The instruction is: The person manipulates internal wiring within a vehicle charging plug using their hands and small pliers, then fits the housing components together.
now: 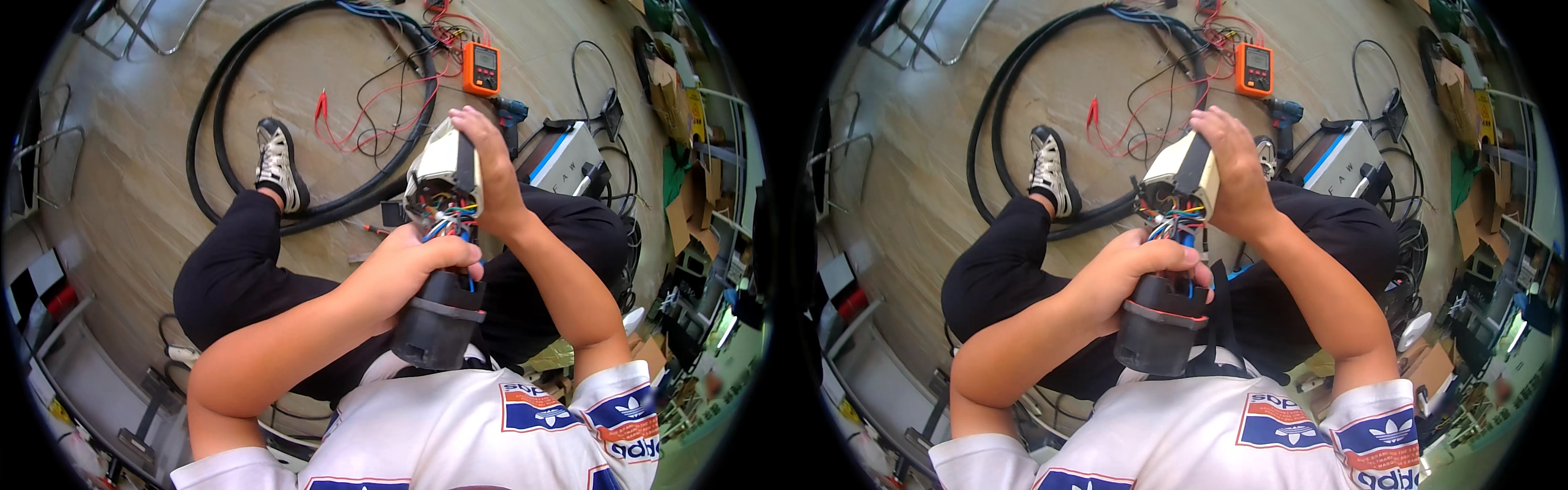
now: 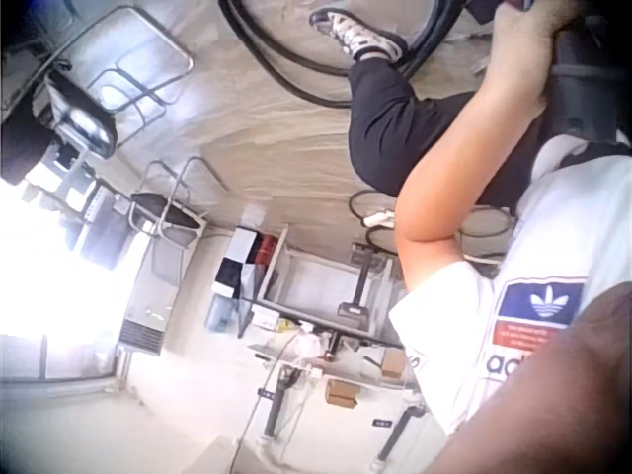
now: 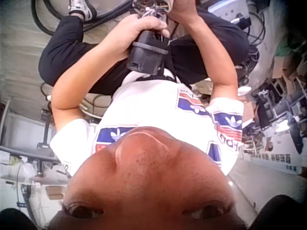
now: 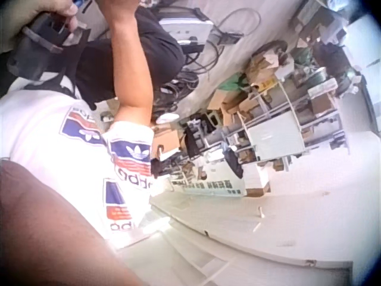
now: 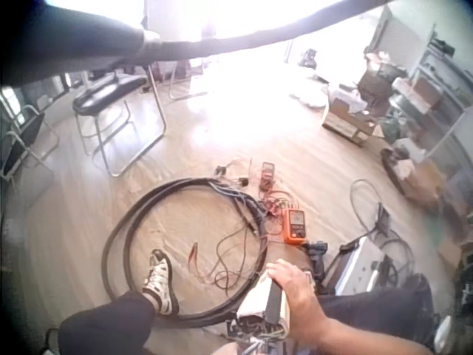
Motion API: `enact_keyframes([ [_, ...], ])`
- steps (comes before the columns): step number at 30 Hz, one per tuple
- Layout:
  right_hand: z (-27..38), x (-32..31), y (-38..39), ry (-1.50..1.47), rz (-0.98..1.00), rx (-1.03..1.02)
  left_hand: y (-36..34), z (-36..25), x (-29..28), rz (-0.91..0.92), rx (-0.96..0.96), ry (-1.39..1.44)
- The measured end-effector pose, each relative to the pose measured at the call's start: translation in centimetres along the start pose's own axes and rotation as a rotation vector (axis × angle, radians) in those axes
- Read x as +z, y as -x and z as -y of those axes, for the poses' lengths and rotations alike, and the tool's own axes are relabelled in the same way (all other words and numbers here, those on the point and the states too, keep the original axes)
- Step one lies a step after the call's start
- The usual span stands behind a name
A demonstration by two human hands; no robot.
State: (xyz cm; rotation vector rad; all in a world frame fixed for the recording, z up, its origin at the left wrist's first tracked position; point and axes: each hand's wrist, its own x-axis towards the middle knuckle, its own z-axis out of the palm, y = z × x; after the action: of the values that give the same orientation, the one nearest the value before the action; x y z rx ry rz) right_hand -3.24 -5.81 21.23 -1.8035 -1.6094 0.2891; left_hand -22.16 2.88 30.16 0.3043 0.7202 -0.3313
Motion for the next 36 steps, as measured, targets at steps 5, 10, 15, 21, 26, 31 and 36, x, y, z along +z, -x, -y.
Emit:
enact_keyframes([
  [5, 0.8, -0.2, 0.3, -0.012, 0.003, 0.008, 0.0, 0.6, -0.8, 0.001, 0.027, -0.02],
  [10, 0.8, 0.1, 1.1, 0.009, 0.036, 0.01, -0.2, 1.2, -1.8, -0.038, -0.026, 0.014],
  [15, 0.7, -0.2, 1.8, 0.037, 0.097, 0.035, -0.3, 1.4, -1.8, -0.077, -0.039, -0.015],
  [21, 0.5, 0.0, 2.2, 0.048, 0.128, 0.06, -0.5, 1.6, -2.0, -0.09, -0.055, -0.003],
  [26, 0.3, 0.3, 2.5, 0.06, 0.133, 0.073, -0.5, 1.7, -1.9, -0.109, -0.066, 0.001],
  [31, 0.5, 0.1, 2.3, 0.054, 0.136, 0.076, -0.6, 1.6, -2.0, -0.107, -0.058, 0.003],
  [36, 0.1, 0.0, 1.6, 0.057, 0.105, 0.022, -0.7, 1.1, -1.9, -0.096, -0.068, 0.014],
])
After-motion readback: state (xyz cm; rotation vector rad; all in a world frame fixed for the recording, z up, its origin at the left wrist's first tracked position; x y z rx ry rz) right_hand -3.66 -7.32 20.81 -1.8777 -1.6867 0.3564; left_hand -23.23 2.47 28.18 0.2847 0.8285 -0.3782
